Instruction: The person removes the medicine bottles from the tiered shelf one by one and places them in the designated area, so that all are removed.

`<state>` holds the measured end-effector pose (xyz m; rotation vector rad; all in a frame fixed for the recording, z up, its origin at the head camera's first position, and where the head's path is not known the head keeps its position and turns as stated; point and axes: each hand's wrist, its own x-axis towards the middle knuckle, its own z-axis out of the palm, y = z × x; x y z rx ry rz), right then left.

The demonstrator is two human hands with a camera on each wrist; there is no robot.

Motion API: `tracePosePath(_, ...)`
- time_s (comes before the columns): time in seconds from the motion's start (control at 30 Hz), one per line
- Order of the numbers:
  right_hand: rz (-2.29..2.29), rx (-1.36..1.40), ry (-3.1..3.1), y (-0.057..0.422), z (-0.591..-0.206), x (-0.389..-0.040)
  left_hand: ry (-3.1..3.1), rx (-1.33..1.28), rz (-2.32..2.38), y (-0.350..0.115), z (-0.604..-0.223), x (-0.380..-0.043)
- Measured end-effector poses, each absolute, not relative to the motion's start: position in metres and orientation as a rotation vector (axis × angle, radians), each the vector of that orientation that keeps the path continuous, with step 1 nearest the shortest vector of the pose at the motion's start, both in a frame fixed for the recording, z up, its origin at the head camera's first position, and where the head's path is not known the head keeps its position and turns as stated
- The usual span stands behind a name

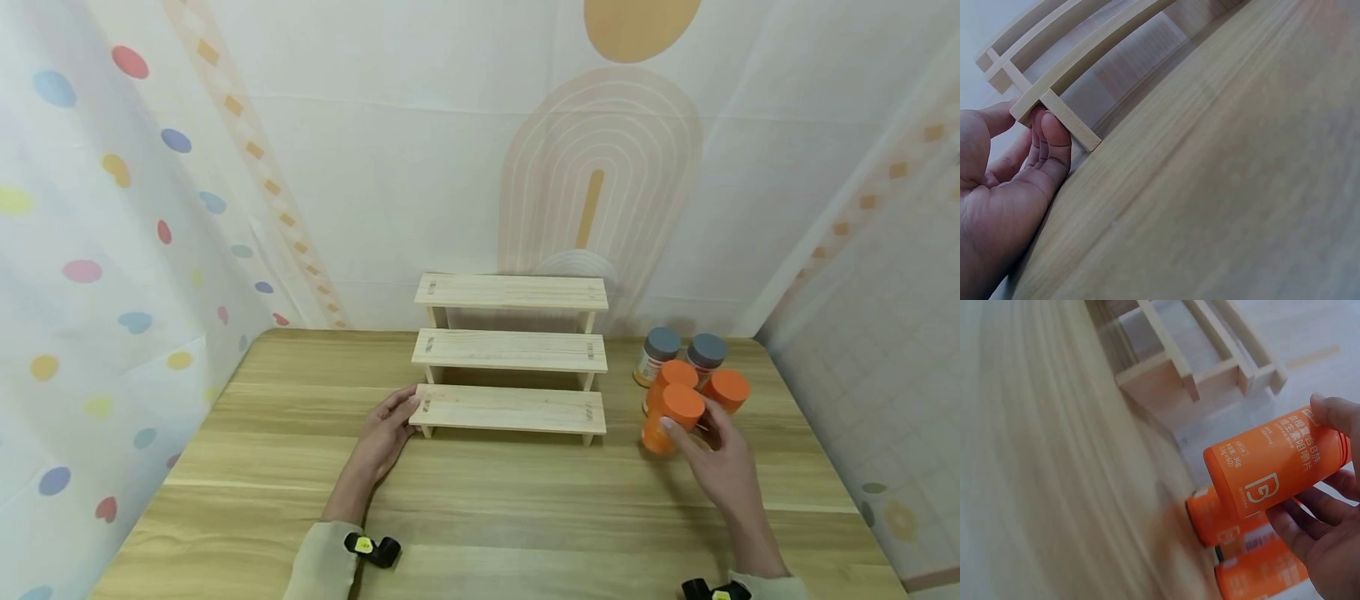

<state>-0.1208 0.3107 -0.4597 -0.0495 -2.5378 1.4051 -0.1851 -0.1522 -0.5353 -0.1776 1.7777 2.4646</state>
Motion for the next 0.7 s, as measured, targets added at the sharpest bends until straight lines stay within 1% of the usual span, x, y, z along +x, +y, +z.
tracePosePath(0.37, 1.386, -0.067, -2.561, 0.328, -0.478, -0.118, 1.775, -0.181, 2.473, -0.152, -0.535, -0.184)
tracePosePath(0.7, 1.387, -0.174, -2.658, 0.335, -0.483, -0.116, 1.784, -0.167, 2.468, -0.152, -0.535, -0.184)
